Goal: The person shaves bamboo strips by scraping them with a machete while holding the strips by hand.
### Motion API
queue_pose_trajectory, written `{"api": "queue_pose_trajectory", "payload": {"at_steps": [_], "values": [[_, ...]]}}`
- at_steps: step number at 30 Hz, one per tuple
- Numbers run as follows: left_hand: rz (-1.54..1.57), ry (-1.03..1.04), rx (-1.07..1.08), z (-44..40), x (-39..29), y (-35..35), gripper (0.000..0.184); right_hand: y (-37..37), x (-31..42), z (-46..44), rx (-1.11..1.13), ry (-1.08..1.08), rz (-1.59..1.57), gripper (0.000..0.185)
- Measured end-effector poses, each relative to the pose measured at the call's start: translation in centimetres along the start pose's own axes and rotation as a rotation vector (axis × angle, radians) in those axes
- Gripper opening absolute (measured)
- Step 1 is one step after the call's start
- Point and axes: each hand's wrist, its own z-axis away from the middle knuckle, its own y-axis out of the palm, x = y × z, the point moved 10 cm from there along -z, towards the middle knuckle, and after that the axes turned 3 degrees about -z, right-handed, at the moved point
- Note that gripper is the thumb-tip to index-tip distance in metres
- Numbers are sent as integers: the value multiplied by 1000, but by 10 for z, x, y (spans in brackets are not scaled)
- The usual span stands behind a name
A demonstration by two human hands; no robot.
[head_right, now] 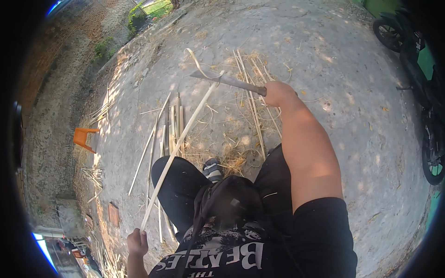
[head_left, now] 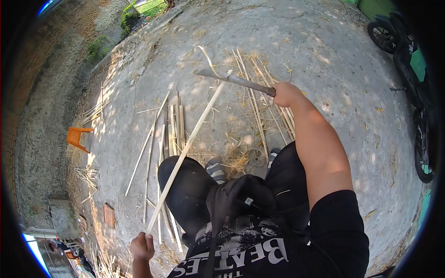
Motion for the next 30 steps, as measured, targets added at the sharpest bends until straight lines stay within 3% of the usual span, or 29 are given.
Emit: {"api": "queue_pose_trajectory", "payload": {"at_steps": [6,9,15,18,20,24,27,30], "values": [[120,-37,35,-4,-5,16,29,1,25,1,-25,-51,-169,24],[160,-50,26,-3,-6,17,32,1,51,5,66,-151,-207,22],[273,-21,6,-23,-28,8,39,23,137,61,154,-536,194,17],[261,-59,31,-22,-22,5,41,21,150,68,77,-667,146,16],[189,-72,37,-10,-4,12,40,1,112,47,67,-422,188,18],[141,-128,39,7,16,15,39,-14,-6,1,-134,94,-51,22],[196,-145,8,9,13,26,38,4,-36,-16,-161,178,-206,22],[217,-132,-6,-2,6,33,37,11,-19,-9,-4,56,-127,27]]}}
